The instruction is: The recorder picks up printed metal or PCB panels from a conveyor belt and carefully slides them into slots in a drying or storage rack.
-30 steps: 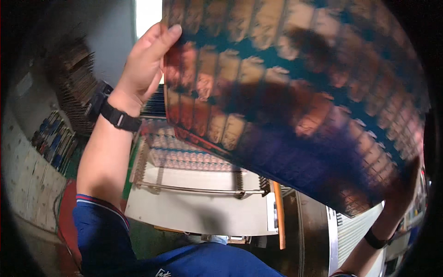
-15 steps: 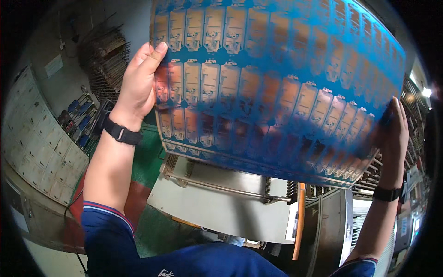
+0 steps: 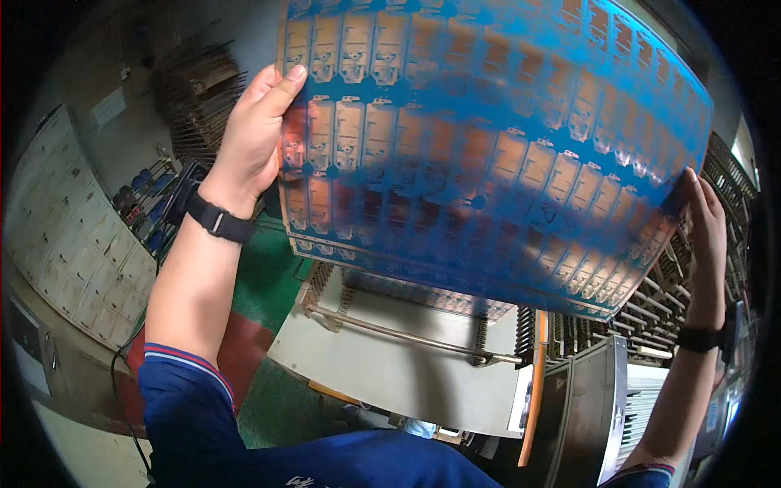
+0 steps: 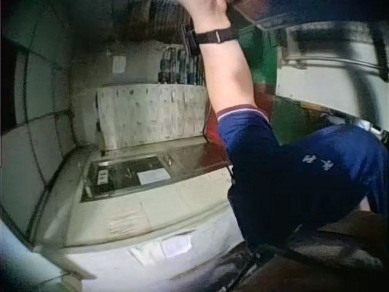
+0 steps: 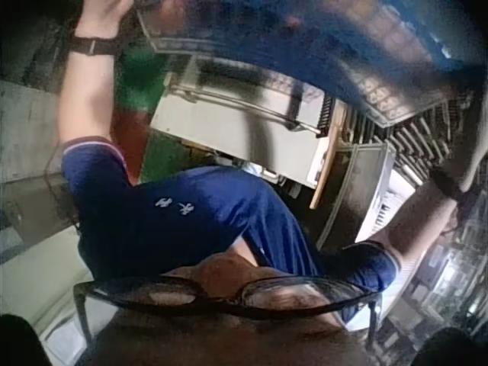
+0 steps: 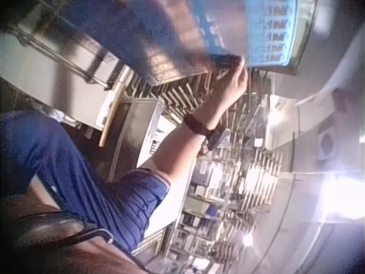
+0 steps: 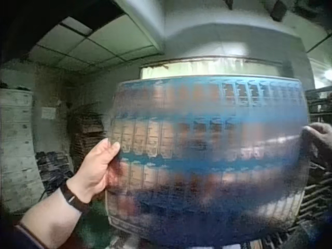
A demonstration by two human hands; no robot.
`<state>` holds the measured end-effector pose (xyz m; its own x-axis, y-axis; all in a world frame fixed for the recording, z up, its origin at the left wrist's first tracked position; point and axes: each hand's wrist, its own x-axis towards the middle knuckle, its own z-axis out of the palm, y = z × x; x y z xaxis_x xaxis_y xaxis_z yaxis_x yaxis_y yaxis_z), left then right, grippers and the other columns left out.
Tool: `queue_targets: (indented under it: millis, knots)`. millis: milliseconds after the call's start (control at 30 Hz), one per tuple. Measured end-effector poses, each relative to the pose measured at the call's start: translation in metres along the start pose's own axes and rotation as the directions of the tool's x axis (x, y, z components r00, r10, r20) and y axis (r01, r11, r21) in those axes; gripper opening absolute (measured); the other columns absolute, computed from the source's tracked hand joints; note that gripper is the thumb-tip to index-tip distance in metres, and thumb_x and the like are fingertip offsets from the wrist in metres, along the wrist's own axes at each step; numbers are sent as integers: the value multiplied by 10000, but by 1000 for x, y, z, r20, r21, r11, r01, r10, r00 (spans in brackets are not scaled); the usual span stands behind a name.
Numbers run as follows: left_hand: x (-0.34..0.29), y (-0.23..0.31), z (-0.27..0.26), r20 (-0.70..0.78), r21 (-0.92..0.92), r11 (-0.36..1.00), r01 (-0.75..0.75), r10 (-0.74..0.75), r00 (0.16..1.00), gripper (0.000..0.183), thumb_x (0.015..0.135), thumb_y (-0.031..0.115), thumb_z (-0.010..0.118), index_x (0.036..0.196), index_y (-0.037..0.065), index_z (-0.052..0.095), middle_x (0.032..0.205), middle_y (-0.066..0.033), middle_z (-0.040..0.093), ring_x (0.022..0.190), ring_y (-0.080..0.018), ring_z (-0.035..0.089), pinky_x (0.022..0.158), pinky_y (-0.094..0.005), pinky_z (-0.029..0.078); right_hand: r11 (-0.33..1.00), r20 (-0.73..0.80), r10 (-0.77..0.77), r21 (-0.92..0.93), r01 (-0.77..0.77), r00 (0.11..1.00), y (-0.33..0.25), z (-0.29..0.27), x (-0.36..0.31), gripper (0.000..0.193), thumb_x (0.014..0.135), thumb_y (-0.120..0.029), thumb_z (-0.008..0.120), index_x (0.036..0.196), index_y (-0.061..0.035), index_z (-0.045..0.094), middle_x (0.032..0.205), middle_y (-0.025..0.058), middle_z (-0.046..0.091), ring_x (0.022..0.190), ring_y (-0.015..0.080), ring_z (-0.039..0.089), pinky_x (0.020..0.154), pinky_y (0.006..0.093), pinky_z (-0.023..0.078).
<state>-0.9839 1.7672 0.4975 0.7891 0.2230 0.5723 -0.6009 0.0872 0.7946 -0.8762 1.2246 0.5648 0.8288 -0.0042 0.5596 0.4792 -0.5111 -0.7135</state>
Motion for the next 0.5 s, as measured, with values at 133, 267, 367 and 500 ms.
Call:
queue_targets:
  millis: [133, 267, 367, 500]
  knots:
    - [-4, 9, 6, 30, 118, 990, -80, 77, 997, 231, 1020, 269, 530, 1136, 74, 574, 1000, 2, 645, 875, -63, 599, 789, -235, 515, 988, -10, -136, -80, 135, 991, -2, -9, -5, 361, 1001, -358, 558, 1139, -41, 661, 927, -9, 660, 833, 46, 574, 734, 211, 440]
    - [3, 28, -7, -7, 755, 594, -280, 434, 901, 359, 944, 370, 647, 865, 20, 635, 872, -12, 636, 815, -103, 564, 775, -264, 452, 984, 40, 10, 176, -17, 999, 28, -36, 9, 353, 1011, -343, 537, 1188, -50, 623, 914, 24, 679, 792, 101, 630, 667, 257, 490]
    - [0, 48, -24, -57, 939, 341, -42, 276, 960, 363, 912, 364, 682, 813, 17, 645, 719, -30, 615, 665, -112, 572, 653, -287, 465, 758, 153, 8, 644, -105, 988, 10, -9, -11, 340, 1016, -317, 508, 1219, -57, 590, 1054, 111, 696, 908, 216, 674, 761, 351, 548]
    - [-8, 37, -31, 4, 278, 960, -32, 32, 999, 480, 999, 456, 478, 1101, 21, 651, 1000, -98, 693, 906, -176, 679, 704, -273, 538, 639, 316, -296, 767, -59, 901, 28, 2, -8, 363, 1028, -322, 439, 1180, -29, 590, 1213, 152, 621, 1075, 238, 605, 922, 335, 506]
